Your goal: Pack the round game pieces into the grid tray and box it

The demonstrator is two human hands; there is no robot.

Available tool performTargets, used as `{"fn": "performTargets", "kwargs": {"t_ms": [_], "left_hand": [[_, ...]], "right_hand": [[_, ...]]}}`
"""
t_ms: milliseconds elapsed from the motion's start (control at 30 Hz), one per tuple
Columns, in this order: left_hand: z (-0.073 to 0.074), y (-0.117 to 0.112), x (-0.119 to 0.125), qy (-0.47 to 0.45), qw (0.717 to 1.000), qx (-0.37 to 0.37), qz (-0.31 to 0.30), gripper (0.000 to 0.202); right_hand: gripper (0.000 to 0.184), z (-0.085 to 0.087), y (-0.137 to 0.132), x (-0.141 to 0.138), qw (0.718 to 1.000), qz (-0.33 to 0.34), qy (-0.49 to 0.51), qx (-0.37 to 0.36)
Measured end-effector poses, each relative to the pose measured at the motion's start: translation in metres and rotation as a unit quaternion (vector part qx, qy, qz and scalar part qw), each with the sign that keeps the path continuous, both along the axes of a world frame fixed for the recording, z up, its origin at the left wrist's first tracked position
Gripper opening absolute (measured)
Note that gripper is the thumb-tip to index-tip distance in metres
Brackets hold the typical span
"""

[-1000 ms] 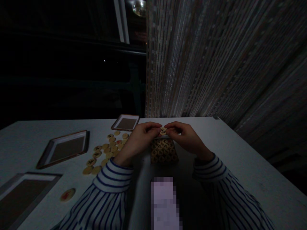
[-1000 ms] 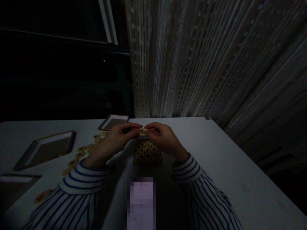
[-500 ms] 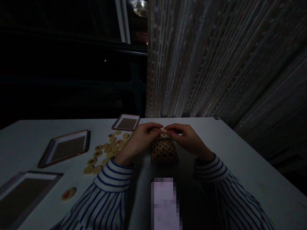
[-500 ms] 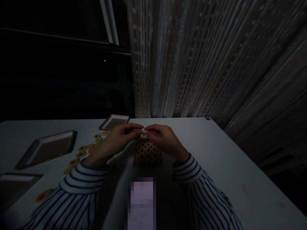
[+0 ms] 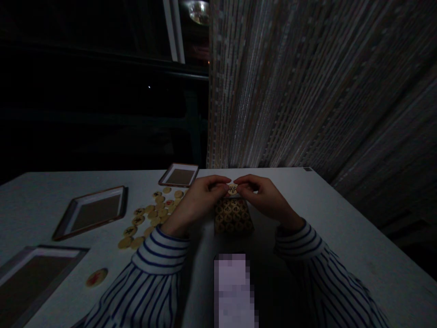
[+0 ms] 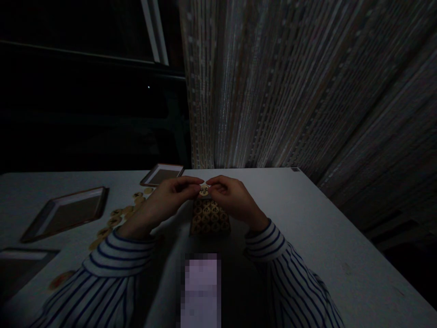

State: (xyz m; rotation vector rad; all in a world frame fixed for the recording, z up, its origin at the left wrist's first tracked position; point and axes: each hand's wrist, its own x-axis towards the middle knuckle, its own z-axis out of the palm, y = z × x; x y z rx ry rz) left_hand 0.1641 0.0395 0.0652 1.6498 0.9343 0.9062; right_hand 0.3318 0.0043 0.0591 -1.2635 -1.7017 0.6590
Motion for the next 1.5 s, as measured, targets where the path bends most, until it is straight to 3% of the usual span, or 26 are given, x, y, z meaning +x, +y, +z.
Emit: {"fn": "performTargets", "kwargs": {"t_ms": [200, 700, 1100, 1500], "left_hand": [[-0.0009, -0.0005, 0.0002, -0.02, 0.999, -0.028, -0.021, 0.034], [-0.0012, -0.002, 0.0031, 0.015, 1.0, -0.006, -0.021, 0.025], [-0.0095, 0.0054, 0.0019, 0.038, 0.998, 0.04, -0.028, 0.028], [-0.0099, 0.0069, 0.0026, 0.034, 0.999, 0.02, -0.002, 0.029]], "right_hand": [[0.014, 0.0001, 0.0001, 0.0004, 1.0, -0.003, 0.007, 0.004], [0.016, -0.0012, 0.0006, 0.0017, 1.0, 0.015, -0.017, 0.007], [0.015, -0.0024, 0.0031, 0.0041, 0.998, 0.022, -0.052, 0.032], [0.022, 0.0011, -0.0028, 0.001, 0.985, 0.028, -0.145, 0.092]]}}
